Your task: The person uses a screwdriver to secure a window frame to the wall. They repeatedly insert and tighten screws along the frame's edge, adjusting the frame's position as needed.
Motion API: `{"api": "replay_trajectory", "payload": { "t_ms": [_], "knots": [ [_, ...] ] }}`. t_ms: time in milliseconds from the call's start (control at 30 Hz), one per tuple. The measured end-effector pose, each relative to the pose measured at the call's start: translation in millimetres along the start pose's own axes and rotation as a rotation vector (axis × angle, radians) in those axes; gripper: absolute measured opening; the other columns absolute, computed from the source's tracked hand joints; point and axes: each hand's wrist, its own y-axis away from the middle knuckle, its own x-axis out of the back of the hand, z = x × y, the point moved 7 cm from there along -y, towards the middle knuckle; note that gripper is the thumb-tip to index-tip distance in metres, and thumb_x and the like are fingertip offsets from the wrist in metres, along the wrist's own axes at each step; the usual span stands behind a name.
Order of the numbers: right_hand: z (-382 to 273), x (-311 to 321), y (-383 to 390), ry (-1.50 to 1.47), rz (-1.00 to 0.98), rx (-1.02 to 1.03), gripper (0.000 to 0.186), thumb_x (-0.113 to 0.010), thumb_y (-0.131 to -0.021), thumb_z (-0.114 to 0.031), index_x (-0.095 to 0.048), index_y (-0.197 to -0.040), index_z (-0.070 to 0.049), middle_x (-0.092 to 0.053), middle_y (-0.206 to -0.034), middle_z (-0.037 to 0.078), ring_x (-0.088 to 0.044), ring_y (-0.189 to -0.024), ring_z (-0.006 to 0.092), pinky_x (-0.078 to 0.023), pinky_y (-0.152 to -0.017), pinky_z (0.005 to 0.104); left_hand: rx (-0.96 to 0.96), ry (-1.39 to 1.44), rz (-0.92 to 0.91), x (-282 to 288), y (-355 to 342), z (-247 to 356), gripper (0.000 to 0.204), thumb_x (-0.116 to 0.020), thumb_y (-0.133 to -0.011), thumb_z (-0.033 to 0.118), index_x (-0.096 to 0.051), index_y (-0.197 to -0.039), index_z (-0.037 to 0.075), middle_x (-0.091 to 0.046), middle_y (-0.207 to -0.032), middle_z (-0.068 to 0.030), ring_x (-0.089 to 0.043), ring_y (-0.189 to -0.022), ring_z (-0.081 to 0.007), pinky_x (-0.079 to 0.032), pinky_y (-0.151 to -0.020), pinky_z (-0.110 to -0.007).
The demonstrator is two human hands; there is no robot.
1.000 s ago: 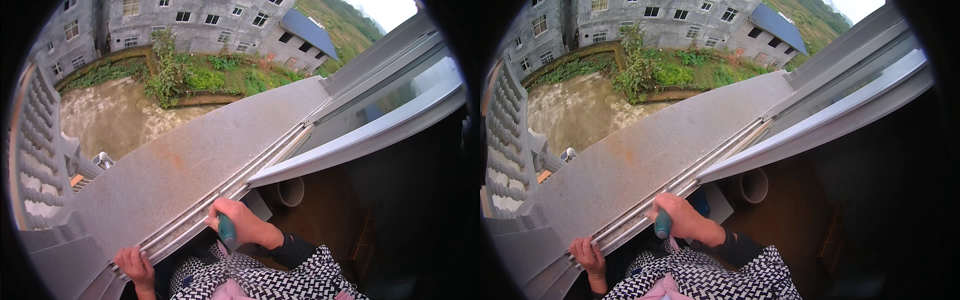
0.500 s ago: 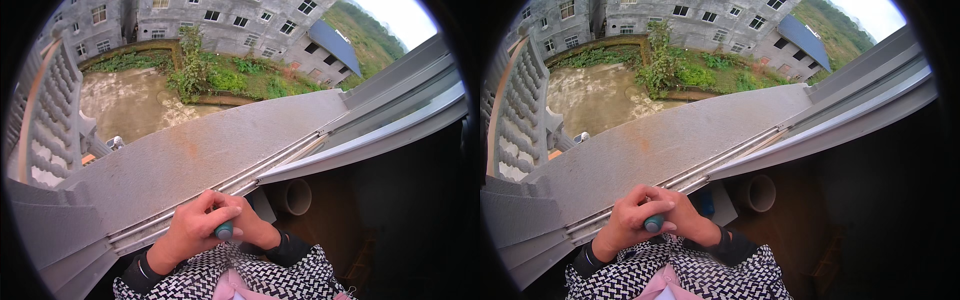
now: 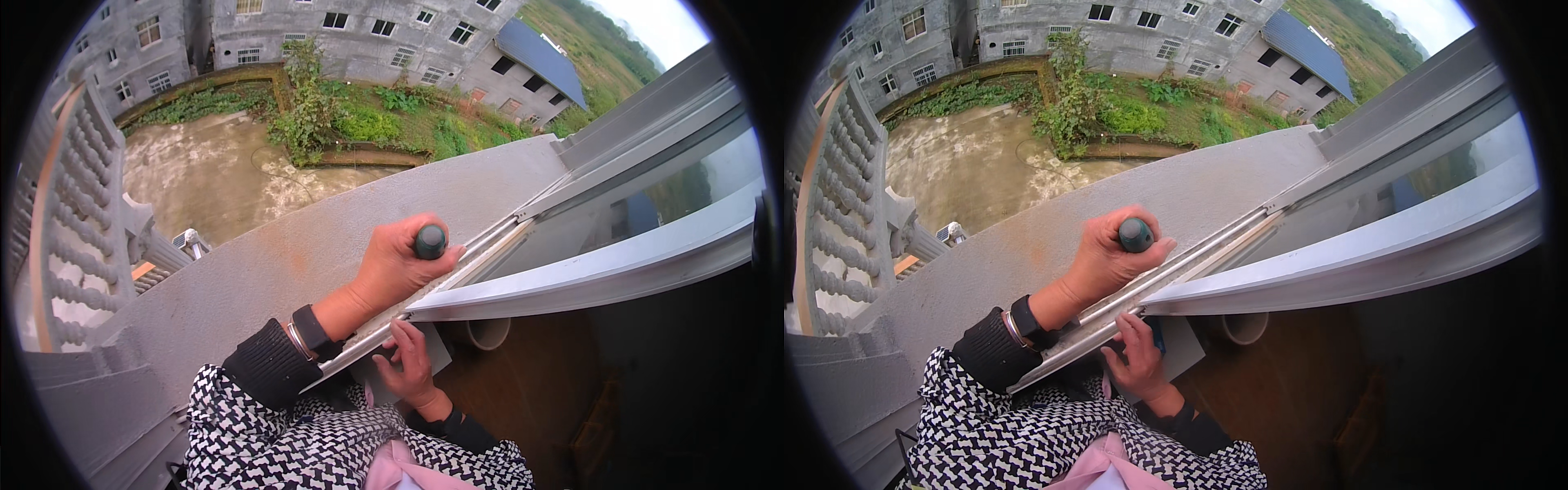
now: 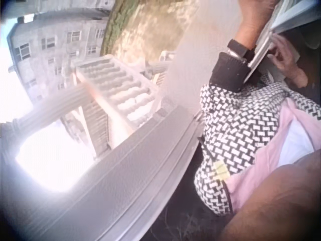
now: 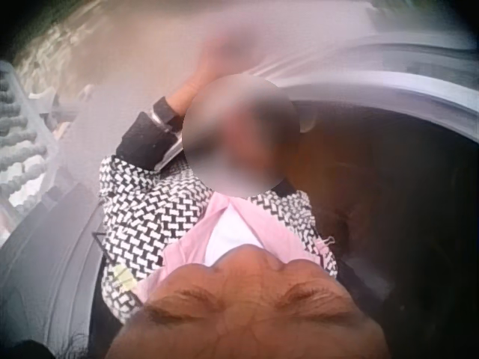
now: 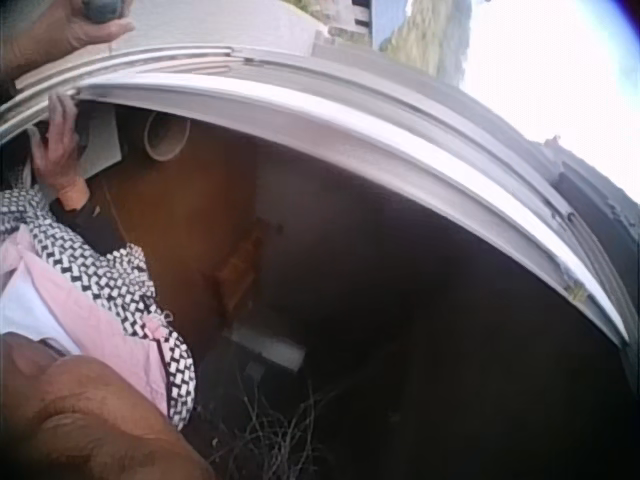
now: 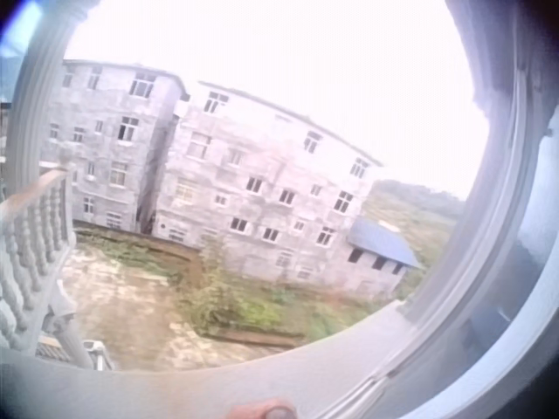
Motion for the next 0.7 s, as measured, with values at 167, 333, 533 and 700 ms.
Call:
{"api": "replay_trajectory", "payload": {
  "t_ms": [167, 333, 533, 700],
  "knots": [
    [14.4, -8.3, 15.0, -0.002, -0.207, -0.09, 0.041, -0.073, -0.085, 0.001, -0.065, -0.125, -0.001, -0.067, -0.119, 0.017, -0.072, -0.092, 0.0308, -0.059, -0.075, 0.0359, -0.038, 0.051, -0.065, -39.8, -39.1, -30.3, 0.021, -0.083, -0.085, 0.013, -0.063, -0.08, 0.007, -0.06, -0.073, 0.0027, -0.053, -0.07, -0.0064, -0.047, -0.065, -0.025],
    [20.2, -0.9, 15.4, 0.007, -0.177, -0.141, 0.033, -0.071, -0.085, 0.001, -0.068, -0.118, -0.002, -0.07, -0.111, 0.016, -0.072, -0.094, 0.0345, -0.06, -0.076, 0.0387, -0.098, -0.03, -0.137, -78.6, -58.9, -53.7, 0.023, -0.083, -0.085, 0.015, -0.061, -0.08, 0.007, -0.064, -0.073, -0.0034, -0.056, -0.068, -0.0091, -0.048, -0.063, -0.027],
    [28.9, 12.7, 24.4, 0.049, -0.168, -0.176, 0.028, -0.07, -0.085, 0.001, -0.07, -0.113, -0.002, -0.071, -0.11, 0.014, -0.073, -0.09, 0.0329, -0.06, -0.073, 0.0384, -0.105, -0.115, -0.109, -100.6, -66.6, -76.7, 0.029, -0.085, -0.084, 0.019, -0.059, -0.078, 0.008, -0.064, -0.072, -0.0052, -0.058, -0.064, -0.0138, -0.049, -0.061, -0.029],
    [35.7, 24.2, 29.7, 0.071, -0.153, -0.205, 0.026, -0.07, -0.084, 0.001, -0.071, -0.11, -0.002, -0.071, -0.108, 0.013, -0.073, -0.089, 0.0322, -0.06, -0.072, 0.038, -0.108, -0.139, -0.055, -107.7, -69.2, -85.3, 0.031, -0.086, -0.084, 0.021, -0.059, -0.078, 0.008, -0.063, -0.072, -0.0049, -0.058, -0.063, -0.014, -0.049, -0.06, -0.03]
  ]
}}
